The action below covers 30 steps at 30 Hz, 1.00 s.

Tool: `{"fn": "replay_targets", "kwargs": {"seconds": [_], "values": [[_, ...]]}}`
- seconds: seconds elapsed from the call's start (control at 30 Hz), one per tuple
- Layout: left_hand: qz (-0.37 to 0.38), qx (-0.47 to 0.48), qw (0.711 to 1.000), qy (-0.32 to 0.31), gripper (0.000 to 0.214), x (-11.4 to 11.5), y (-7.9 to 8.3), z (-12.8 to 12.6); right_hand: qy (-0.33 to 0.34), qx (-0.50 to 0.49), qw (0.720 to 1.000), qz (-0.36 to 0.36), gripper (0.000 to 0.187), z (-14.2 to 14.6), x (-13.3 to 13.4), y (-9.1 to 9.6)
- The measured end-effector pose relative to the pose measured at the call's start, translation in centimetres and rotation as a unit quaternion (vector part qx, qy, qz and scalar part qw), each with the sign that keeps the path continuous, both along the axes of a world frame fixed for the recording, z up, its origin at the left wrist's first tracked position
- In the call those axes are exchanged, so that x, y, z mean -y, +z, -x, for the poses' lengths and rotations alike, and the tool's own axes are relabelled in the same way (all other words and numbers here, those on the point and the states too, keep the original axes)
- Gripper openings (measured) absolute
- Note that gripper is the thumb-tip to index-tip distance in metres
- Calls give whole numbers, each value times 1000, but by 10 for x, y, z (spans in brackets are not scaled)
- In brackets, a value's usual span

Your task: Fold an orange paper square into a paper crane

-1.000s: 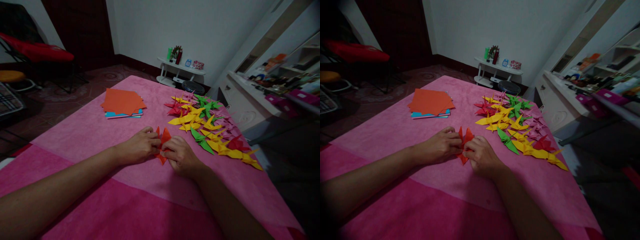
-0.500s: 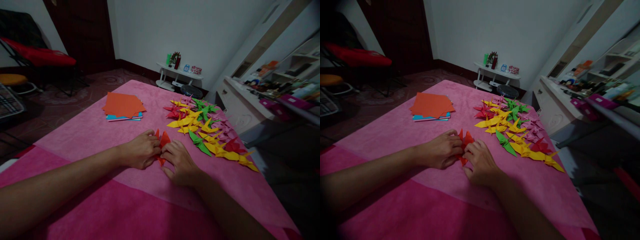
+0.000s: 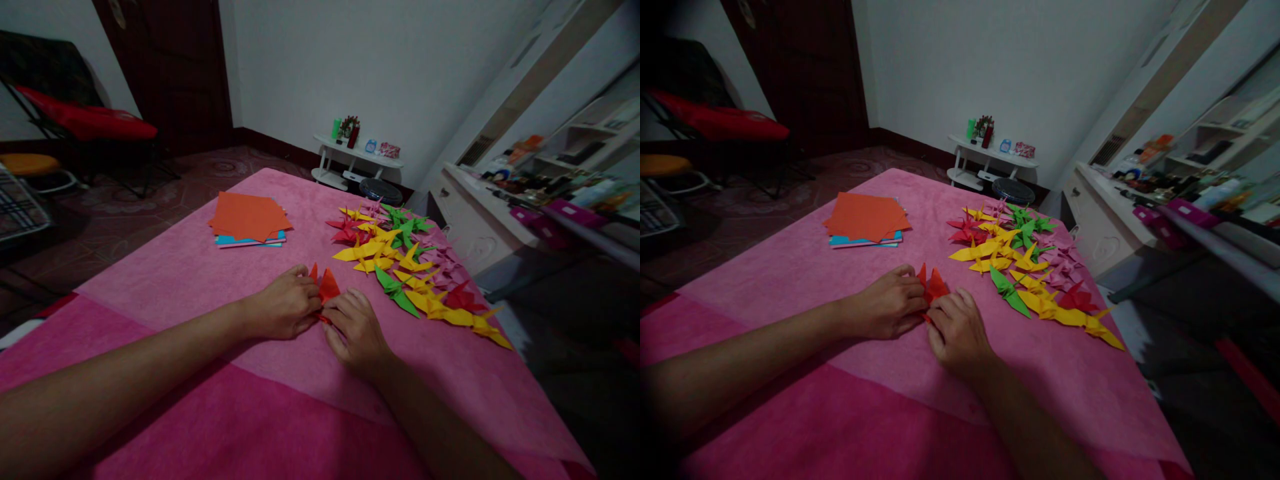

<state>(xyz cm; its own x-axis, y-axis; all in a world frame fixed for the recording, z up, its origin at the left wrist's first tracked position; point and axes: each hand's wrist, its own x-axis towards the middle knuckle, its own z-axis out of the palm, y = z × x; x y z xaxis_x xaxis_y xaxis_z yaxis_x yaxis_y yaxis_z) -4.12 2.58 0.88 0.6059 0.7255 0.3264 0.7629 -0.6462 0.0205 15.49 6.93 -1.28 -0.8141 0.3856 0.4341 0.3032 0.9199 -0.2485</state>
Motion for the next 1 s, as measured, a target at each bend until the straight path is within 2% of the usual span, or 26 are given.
{"fn": "replay_targets", "kwargs": {"seconds": [0.2, 0.27, 0.3, 0.33, 0.37, 0.47, 0.5, 0.57, 0.63, 0.67, 0.77, 0.9, 1.0], "values": [[12, 65, 997, 44, 17, 2, -9, -5, 0, -49, 998, 37, 13, -1, -1, 1], [39, 151, 986, 61, 17, -1, -6, -2, -17, -119, 991, 50, 20, -2, -3, 6], [65, 217, 972, 67, 19, -3, -3, 1, -38, -166, 983, 64, 24, -3, -6, 10], [102, 298, 946, 69, 21, -6, 1, 4, -65, -216, 971, 84, 26, -2, -10, 16], [145, 384, 909, 67, 23, -10, 6, 8, -92, -267, 953, 110, 26, 0, -15, 22], [258, 597, 759, 33, 26, -16, 22, 16, -116, -380, 893, 212, 24, 12, -33, 40], [285, 641, 712, 16, 26, -16, 26, 17, -101, -393, 877, 259, 27, 17, -37, 45], [339, 692, 637, -15, 31, -13, 29, 16, -52, -387, 844, 367, 34, 27, -42, 49], [392, 718, 574, -38, 34, -8, 26, 14, 2, -363, 807, 466, 40, 35, -41, 47], [416, 722, 551, -47, 34, -5, 23, 12, 29, -349, 791, 501, 41, 37, -38, 45], [456, 722, 517, -56, 28, 1, 14, 10, 89, -295, 771, 557, 38, 35, -30, 39], [462, 727, 505, -53, 31, 1, 8, 10, 101, -251, 751, 602, 33, 27, -27, 40], [433, 745, 505, -47, 29, -2, 4, 11, 90, -248, 737, 623, 33, 27, -28, 40]]}}
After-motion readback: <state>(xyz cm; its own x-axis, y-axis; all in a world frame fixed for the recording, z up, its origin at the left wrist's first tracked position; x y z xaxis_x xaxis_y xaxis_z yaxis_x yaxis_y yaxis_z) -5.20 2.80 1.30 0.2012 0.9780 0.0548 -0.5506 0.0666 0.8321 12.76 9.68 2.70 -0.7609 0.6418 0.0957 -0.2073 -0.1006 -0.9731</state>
